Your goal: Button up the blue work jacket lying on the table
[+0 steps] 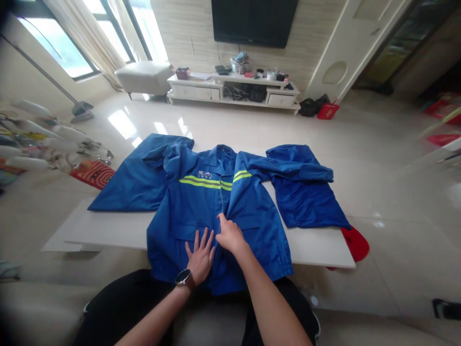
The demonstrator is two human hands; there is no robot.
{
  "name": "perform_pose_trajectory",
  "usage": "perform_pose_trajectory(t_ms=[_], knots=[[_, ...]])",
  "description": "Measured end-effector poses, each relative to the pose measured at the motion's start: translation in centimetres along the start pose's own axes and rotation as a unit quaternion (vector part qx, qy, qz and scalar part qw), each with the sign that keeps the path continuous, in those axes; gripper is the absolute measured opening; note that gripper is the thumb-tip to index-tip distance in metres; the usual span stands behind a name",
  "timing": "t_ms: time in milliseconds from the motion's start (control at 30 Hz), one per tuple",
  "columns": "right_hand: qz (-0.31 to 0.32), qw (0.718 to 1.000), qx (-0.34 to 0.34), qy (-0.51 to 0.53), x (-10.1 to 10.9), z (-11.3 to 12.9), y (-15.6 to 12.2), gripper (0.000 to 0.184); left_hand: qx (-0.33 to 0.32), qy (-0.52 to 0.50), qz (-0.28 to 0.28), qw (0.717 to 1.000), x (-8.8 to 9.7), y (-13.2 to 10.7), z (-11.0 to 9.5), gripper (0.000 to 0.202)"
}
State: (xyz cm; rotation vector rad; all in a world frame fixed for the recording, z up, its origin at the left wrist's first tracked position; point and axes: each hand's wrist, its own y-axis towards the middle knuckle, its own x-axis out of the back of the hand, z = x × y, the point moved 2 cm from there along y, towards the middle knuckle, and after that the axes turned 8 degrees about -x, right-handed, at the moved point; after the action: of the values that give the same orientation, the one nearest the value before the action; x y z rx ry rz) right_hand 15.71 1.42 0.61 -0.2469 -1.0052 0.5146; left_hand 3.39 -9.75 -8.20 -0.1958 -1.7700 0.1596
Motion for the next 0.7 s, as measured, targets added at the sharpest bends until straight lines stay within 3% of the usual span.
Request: perform_pose_trajectory(t_ms=[100, 167, 267, 367, 433, 567, 633, 700], knots=[[0.009, 1.000, 0.002, -0.016, -0.4, 0.0, -0.4, 0.054, 0.008, -0.002, 0.036, 0.999, 0.6, -0.8, -0.7, 0.061], [0.016, 1.000, -0.001, -0.025, -0.6, -0.2, -0.6, 0.054, -0.007, -0.016, 0.048, 0.999, 1.7, -1.0, -0.1, 0.064], [0.017, 1.000, 0.016, -0.020, -0.2, -0.7, -0.7, 0.060, -0.004, -0.012, 0.016, 1.000, 3.2, -1.3, 2.8, 0.064], [-0.010, 0.999, 0.034, -0.007, 1.7, -2.1, -0.3, 0.063, 0.084, -0.002, 0.025, 0.996, 3.4, -1.8, 6.4, 0.062], [-0.072, 0.997, -0.018, -0.024, 4.1, -4.4, 0.4, 0.057, 0.120, 0.004, 0.053, 0.991, 3.2, -1.9, 7.5, 0.063], [-0.201, 0.947, -0.245, -0.042, 9.3, -12.1, 1.3, 0.059, 0.136, 0.018, 0.102, 0.985, 4.4, -1.2, 7.0, 0.066], [-0.197, 0.919, -0.340, -0.032, 10.5, -15.7, 1.1, 0.069, 0.120, 0.021, 0.115, 0.986, 5.9, -0.2, 6.6, 0.065], [-0.158, 0.910, -0.383, -0.020, 10.7, -18.0, 0.9, 0.073, 0.072, 0.027, 0.102, 0.992, 7.5, 1.3, 6.3, 0.054]])
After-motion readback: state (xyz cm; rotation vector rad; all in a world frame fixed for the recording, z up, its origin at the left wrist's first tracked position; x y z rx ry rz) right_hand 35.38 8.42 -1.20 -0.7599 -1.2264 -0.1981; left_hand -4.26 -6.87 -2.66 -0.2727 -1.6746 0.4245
